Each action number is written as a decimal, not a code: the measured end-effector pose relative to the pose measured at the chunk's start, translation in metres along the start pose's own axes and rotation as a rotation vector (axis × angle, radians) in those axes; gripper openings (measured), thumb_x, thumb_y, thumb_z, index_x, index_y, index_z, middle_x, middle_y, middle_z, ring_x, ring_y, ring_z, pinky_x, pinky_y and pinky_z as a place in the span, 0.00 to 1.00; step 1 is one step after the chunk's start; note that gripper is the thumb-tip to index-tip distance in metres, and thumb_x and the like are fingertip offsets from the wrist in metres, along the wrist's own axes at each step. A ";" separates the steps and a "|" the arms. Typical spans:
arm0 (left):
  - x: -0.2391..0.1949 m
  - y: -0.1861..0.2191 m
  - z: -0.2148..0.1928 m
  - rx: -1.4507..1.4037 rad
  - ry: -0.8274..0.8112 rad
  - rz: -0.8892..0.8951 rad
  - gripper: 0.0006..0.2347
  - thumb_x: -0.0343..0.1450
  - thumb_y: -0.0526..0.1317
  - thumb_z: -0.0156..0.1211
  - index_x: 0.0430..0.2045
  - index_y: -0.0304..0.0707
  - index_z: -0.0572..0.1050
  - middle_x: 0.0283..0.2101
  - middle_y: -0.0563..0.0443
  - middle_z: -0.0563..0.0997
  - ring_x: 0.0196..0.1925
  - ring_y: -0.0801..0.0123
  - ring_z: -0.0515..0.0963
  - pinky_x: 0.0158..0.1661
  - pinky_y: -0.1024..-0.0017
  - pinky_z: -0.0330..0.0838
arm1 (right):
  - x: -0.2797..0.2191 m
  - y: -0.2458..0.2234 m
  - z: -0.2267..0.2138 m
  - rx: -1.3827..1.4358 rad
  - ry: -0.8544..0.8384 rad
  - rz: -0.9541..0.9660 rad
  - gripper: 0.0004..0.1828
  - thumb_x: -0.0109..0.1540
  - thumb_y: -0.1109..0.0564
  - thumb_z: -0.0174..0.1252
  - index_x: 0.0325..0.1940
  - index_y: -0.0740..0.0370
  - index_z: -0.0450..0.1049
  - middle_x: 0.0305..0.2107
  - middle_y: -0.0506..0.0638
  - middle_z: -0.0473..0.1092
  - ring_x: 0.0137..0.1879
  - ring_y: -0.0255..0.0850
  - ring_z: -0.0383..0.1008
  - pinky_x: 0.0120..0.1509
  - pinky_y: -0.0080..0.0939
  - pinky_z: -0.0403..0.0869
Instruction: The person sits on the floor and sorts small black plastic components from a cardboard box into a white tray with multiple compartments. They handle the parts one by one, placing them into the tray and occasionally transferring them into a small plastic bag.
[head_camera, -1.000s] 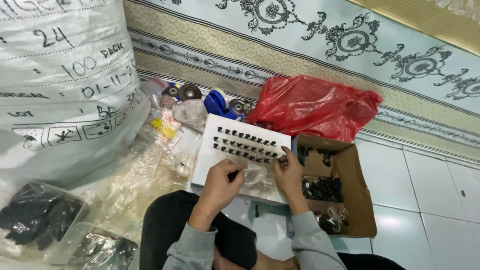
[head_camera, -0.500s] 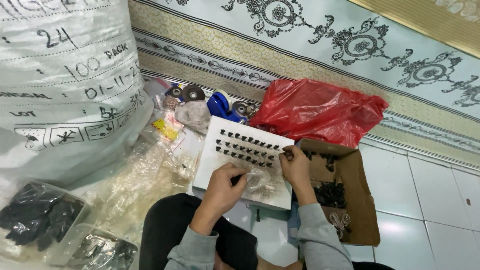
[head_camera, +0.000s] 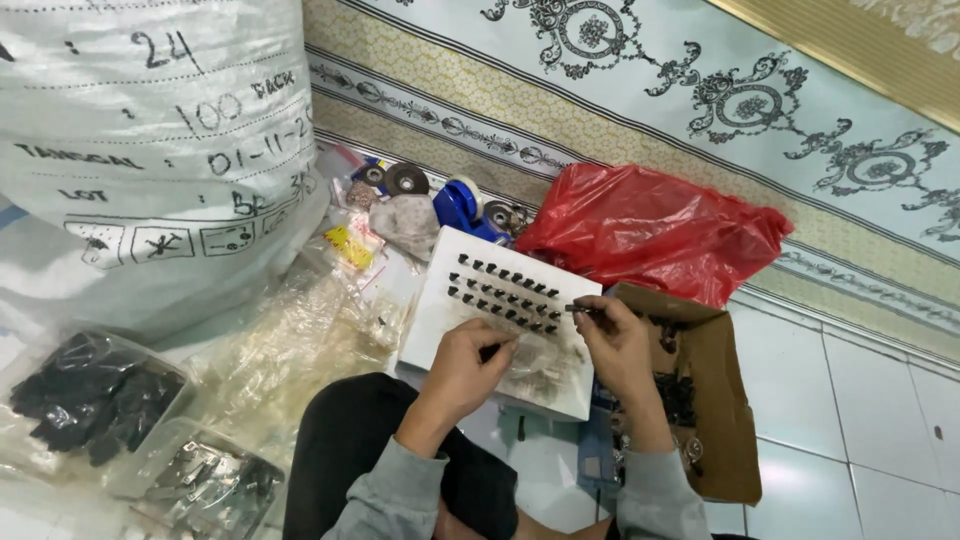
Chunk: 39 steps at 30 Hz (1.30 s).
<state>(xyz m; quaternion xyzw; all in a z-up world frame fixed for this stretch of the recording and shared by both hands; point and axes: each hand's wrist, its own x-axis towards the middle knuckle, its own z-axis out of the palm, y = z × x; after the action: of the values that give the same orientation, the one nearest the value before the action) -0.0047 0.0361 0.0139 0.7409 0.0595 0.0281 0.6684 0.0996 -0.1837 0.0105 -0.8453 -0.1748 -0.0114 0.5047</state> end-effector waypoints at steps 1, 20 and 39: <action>0.000 -0.003 0.002 -0.003 0.003 -0.006 0.10 0.71 0.34 0.59 0.41 0.26 0.82 0.33 0.35 0.81 0.38 0.58 0.81 0.35 0.66 0.76 | -0.007 -0.019 0.002 -0.001 -0.007 0.003 0.10 0.65 0.62 0.61 0.49 0.66 0.80 0.33 0.60 0.76 0.42 0.44 0.77 0.50 0.45 0.78; -0.019 0.013 -0.001 0.172 -0.007 0.079 0.12 0.71 0.37 0.60 0.45 0.28 0.81 0.36 0.33 0.79 0.40 0.50 0.81 0.35 0.62 0.76 | -0.048 -0.037 0.028 -0.268 -0.120 0.042 0.15 0.60 0.59 0.66 0.50 0.62 0.81 0.31 0.59 0.76 0.37 0.50 0.79 0.39 0.47 0.76; -0.012 -0.011 0.003 0.102 0.067 -0.049 0.12 0.67 0.31 0.56 0.39 0.25 0.83 0.32 0.34 0.78 0.34 0.54 0.81 0.29 0.68 0.75 | -0.025 0.070 0.055 -0.463 0.123 0.029 0.17 0.61 0.57 0.66 0.54 0.61 0.78 0.42 0.58 0.70 0.41 0.53 0.78 0.43 0.50 0.78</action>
<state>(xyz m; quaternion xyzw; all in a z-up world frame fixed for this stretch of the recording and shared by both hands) -0.0169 0.0329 0.0032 0.7709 0.1012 0.0336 0.6280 0.0891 -0.1735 -0.0807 -0.9386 -0.1241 -0.0954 0.3074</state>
